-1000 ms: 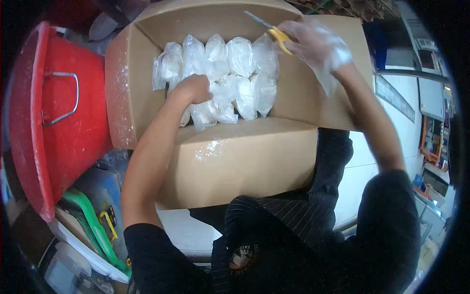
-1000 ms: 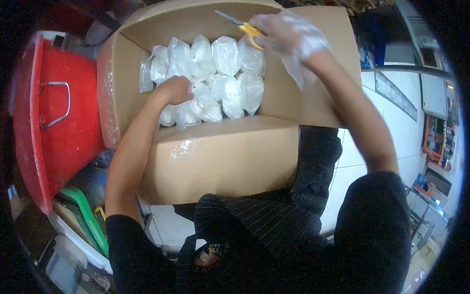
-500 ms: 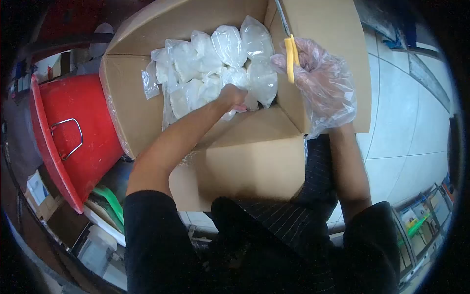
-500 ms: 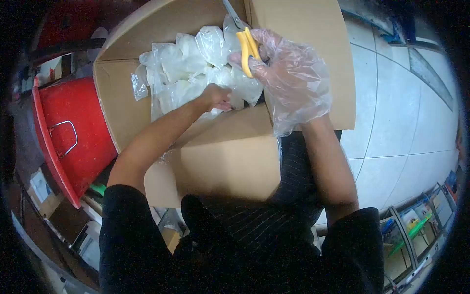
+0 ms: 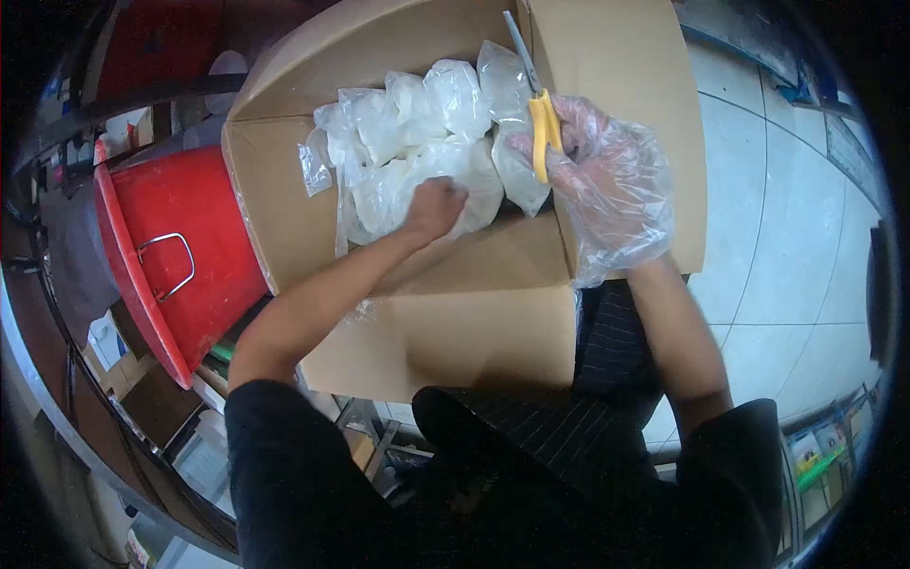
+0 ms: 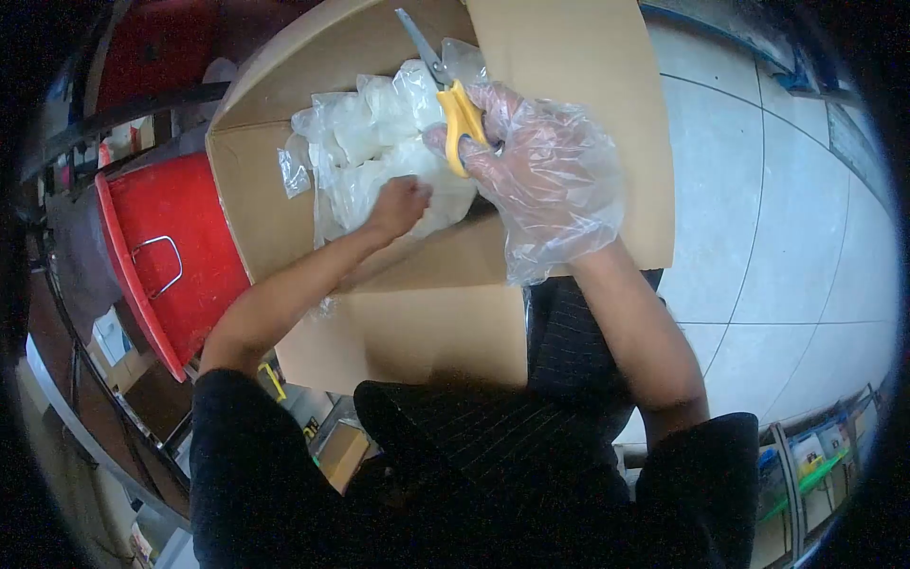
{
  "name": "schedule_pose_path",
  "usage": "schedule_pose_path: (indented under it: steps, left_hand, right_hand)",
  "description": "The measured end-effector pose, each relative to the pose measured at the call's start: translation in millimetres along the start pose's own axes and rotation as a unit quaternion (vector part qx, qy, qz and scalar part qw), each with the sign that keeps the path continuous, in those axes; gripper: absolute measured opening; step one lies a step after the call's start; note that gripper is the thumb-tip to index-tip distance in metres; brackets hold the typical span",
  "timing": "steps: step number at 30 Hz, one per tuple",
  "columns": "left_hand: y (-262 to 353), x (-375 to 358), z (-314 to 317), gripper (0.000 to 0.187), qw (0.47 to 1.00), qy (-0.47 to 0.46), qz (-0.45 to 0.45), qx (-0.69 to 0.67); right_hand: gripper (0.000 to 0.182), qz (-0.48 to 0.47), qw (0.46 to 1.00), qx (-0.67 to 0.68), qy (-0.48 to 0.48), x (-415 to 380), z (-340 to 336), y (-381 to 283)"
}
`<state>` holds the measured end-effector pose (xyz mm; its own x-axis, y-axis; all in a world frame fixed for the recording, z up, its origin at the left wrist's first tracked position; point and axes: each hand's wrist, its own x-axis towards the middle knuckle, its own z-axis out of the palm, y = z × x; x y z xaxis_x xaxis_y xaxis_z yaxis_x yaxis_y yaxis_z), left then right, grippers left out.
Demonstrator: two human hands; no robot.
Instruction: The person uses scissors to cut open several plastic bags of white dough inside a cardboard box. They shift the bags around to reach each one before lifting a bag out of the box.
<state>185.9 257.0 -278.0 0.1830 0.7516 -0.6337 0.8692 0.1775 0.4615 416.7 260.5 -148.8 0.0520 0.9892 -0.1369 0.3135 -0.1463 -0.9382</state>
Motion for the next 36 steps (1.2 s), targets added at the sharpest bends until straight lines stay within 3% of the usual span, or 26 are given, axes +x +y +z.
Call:
schedule_pose_path:
  steps: [1, 3, 5, 6, 8, 10, 12, 13, 15, 16, 17, 19, 23, 25, 27, 32, 34, 36]
  left_hand:
    - [8, -10, -16, 0.032, 0.998, -0.020, -0.047, -0.025]
    - [-2, 1, -40, 0.031, 0.996, -0.071, -0.060, -0.008]
    - [-6, 16, -50, 0.030, 0.991, -0.112, -0.078, 0.003]
    - [-3, 26, -51, 0.029, 0.985, -0.128, 0.033, 0.111]
    - [17, 27, -47, 0.028, 0.954, -0.143, 0.147, 0.218]
    - [53, 15, -29, 0.029, 0.949, 0.011, 0.101, 0.299]
    - [59, 21, -2, 0.020, 0.959, -0.045, 0.194, 0.200]
    - [60, 27, 12, 0.020, 0.960, -0.042, 0.193, 0.196]
    - [58, 41, 35, 0.017, 0.896, -0.084, 0.266, 0.346]
    - [48, 50, 47, 0.017, 0.897, -0.079, 0.268, 0.343]
    - [35, 60, 63, 0.017, 0.834, -0.002, 0.388, 0.391]
    - [30, 62, 71, 0.021, 0.731, 0.033, 0.483, 0.481]
    - [15, 69, 73, 0.023, 0.687, -0.023, 0.481, 0.544]
    - [16, 61, 68, 0.021, 0.671, 0.135, 0.573, 0.451]
    - [23, 65, 65, 0.020, 0.658, 0.134, 0.561, 0.483]
    - [29, 76, 61, 0.018, 0.621, 0.102, 0.549, 0.549]
    - [29, 75, 60, 0.018, 0.635, 0.024, 0.530, 0.562]
    - [30, 75, 62, 0.018, 0.644, 0.047, 0.531, 0.549]
  right_hand:
    - [0.040, -0.010, 1.000, -0.021, 0.005, 0, -2, -2]
    - [0.041, -0.011, 0.999, -0.041, 0.010, -2, -2, 0]
    - [0.040, 0.001, 1.000, 0.011, -0.006, 1, 0, 3]
    - [0.040, 0.000, 1.000, 0.011, -0.009, 1, 1, 1]
    - [0.040, 0.016, 1.000, 0.021, -0.001, 1, -1, -3]
    - [0.041, 0.018, 1.000, -0.013, 0.006, -1, -3, -6]
    - [0.040, 0.019, 0.998, -0.064, 0.018, -3, -7, -11]
    - [0.038, 0.020, 0.997, -0.068, 0.016, -3, -7, -15]
    - [0.033, 0.020, 0.998, -0.067, 0.009, -6, -11, -23]
    - [0.031, 0.018, 0.998, -0.057, 0.000, -7, -14, -28]
    - [0.028, 0.018, 0.999, -0.045, -0.012, -7, -18, -32]
    - [0.024, 0.026, 0.999, -0.009, -0.038, -7, -21, -37]
    - [0.026, 0.091, 0.988, 0.114, -0.056, -11, -19, -43]
    - [0.026, 0.076, 0.994, 0.055, -0.047, -12, -21, -46]
    - [0.027, 0.056, 0.997, -0.045, -0.022, -12, -22, -46]
    - [0.028, 0.018, 0.992, -0.125, 0.011, -13, -19, -45]
    - [0.028, 0.012, 0.991, -0.136, 0.014, -14, -17, -45]
    - [0.029, 0.026, 0.992, -0.125, 0.010, -16, -17, -52]
